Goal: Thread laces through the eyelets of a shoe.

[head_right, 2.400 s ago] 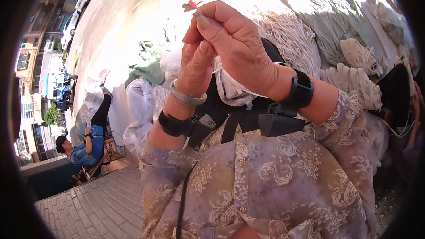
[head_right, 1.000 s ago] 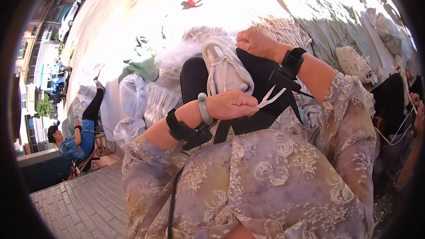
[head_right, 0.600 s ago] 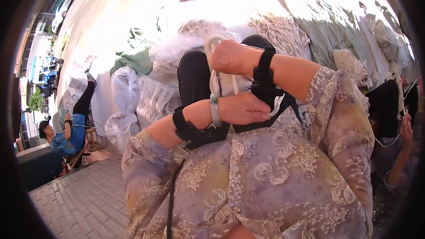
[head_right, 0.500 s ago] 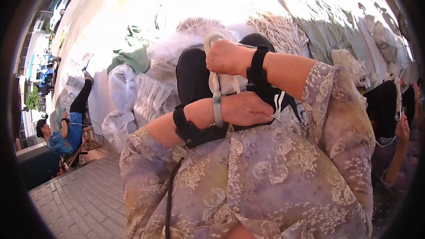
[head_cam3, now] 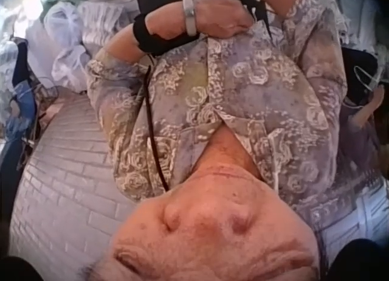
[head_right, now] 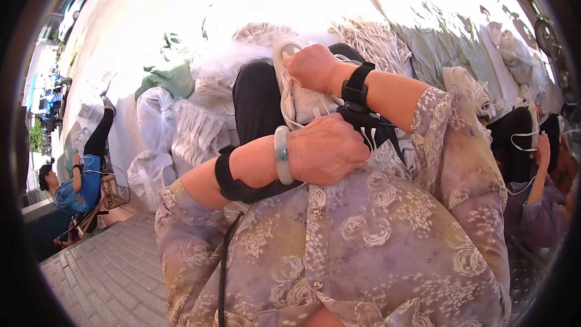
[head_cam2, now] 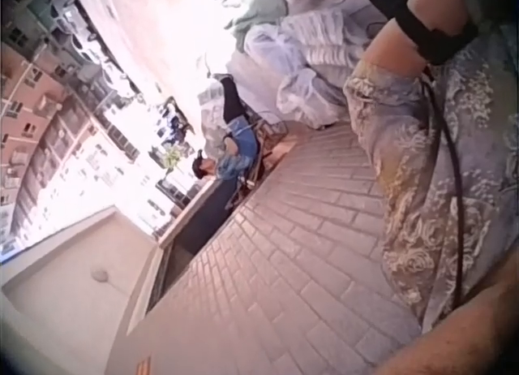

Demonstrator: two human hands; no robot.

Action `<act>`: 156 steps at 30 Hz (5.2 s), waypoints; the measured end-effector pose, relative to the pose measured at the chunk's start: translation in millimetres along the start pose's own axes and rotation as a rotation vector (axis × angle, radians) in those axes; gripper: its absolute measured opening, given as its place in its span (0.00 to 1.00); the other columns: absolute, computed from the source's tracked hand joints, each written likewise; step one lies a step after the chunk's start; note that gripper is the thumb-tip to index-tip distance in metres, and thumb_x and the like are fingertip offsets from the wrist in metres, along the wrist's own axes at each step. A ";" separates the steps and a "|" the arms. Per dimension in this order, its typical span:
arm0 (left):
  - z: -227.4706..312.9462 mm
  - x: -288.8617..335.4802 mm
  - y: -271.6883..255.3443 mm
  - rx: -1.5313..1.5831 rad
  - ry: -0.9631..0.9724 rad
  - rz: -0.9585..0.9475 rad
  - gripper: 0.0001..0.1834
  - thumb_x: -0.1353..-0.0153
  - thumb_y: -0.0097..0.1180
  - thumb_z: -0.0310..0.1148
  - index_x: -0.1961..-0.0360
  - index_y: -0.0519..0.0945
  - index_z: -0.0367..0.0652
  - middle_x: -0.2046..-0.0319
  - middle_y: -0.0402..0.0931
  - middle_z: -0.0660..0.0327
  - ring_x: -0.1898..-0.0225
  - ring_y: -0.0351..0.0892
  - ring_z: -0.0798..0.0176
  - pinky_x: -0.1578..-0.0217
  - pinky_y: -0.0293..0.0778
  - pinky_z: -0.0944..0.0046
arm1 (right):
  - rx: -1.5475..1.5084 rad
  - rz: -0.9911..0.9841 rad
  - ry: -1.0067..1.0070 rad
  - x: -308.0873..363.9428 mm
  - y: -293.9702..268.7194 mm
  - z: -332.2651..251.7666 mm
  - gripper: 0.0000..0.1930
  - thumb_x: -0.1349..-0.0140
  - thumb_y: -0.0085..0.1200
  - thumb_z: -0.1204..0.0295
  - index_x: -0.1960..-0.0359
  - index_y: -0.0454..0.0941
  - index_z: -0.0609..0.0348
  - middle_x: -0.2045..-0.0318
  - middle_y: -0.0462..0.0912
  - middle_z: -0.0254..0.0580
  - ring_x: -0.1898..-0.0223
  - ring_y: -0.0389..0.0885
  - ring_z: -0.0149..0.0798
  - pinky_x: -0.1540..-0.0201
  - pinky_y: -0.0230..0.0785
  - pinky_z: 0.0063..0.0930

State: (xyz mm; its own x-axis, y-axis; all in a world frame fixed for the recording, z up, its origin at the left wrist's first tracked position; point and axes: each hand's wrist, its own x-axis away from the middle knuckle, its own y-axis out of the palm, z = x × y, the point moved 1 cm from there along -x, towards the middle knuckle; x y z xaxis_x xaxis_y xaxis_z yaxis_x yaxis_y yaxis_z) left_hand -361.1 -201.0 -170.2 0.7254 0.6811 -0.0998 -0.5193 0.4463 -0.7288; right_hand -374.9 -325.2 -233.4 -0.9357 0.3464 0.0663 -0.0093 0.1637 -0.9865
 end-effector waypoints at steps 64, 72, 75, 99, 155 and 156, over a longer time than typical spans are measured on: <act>-10.2 0.5 11.3 0.106 -0.254 0.024 0.08 0.46 0.49 0.32 0.78 0.75 0.41 0.81 0.73 0.52 0.74 0.74 0.45 0.72 0.68 0.51 | -0.544 0.257 0.253 30.2 31.5 63.7 0.08 0.48 0.47 0.67 0.75 0.74 0.59 0.77 0.78 0.51 0.71 0.77 0.55 0.66 0.68 0.46; -7.6 -2.1 13.5 0.074 -0.296 -0.042 0.08 0.45 0.49 0.32 0.77 0.76 0.41 0.80 0.74 0.51 0.73 0.75 0.46 0.72 0.70 0.51 | 0.022 0.034 -0.205 6.2 7.6 8.9 0.02 0.52 0.51 0.74 0.78 0.73 0.58 0.81 0.78 0.44 0.75 0.80 0.46 0.72 0.72 0.36; -4.4 0.6 9.3 0.043 -0.318 -0.090 0.08 0.45 0.49 0.32 0.77 0.76 0.41 0.80 0.74 0.51 0.73 0.76 0.46 0.72 0.70 0.51 | 0.141 -0.009 -0.318 1.0 1.4 -3.2 0.02 0.53 0.51 0.75 0.79 0.73 0.57 0.82 0.78 0.42 0.75 0.81 0.45 0.73 0.73 0.35; -14.5 -0.6 19.0 0.112 -0.189 0.226 0.06 0.45 0.51 0.30 0.75 0.75 0.39 0.81 0.71 0.53 0.76 0.73 0.47 0.75 0.67 0.53 | -1.402 0.097 0.507 30.9 43.7 53.2 0.06 0.53 0.54 0.71 0.77 0.78 0.61 0.84 0.71 0.26 0.80 0.64 0.23 0.77 0.60 0.21; -14.3 -14.5 -8.0 0.807 -0.249 -0.188 0.14 0.37 0.45 0.33 0.78 0.68 0.37 0.85 0.62 0.66 0.80 0.61 0.74 0.77 0.62 0.69 | -1.546 -0.164 0.532 0.8 28.3 59.2 0.13 0.41 0.55 0.60 0.74 0.75 0.56 0.86 0.64 0.23 0.87 0.56 0.19 0.86 0.50 0.15; -13.7 -15.8 -7.6 0.658 -0.203 -0.156 0.12 0.38 0.45 0.31 0.77 0.68 0.36 0.85 0.60 0.63 0.79 0.60 0.73 0.75 0.62 0.66 | -1.414 -0.035 0.523 -1.3 27.7 64.1 0.12 0.42 0.55 0.61 0.73 0.76 0.57 0.86 0.65 0.25 0.86 0.58 0.19 0.86 0.52 0.15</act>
State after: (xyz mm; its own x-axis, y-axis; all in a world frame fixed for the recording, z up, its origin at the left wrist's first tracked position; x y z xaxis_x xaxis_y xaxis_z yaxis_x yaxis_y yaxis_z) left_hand -362.4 -223.1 -172.5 0.7485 0.6466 0.1475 -0.6277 0.7625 -0.1569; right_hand -396.5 -380.3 -270.4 -0.7119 0.5542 0.4314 0.5945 0.8026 -0.0499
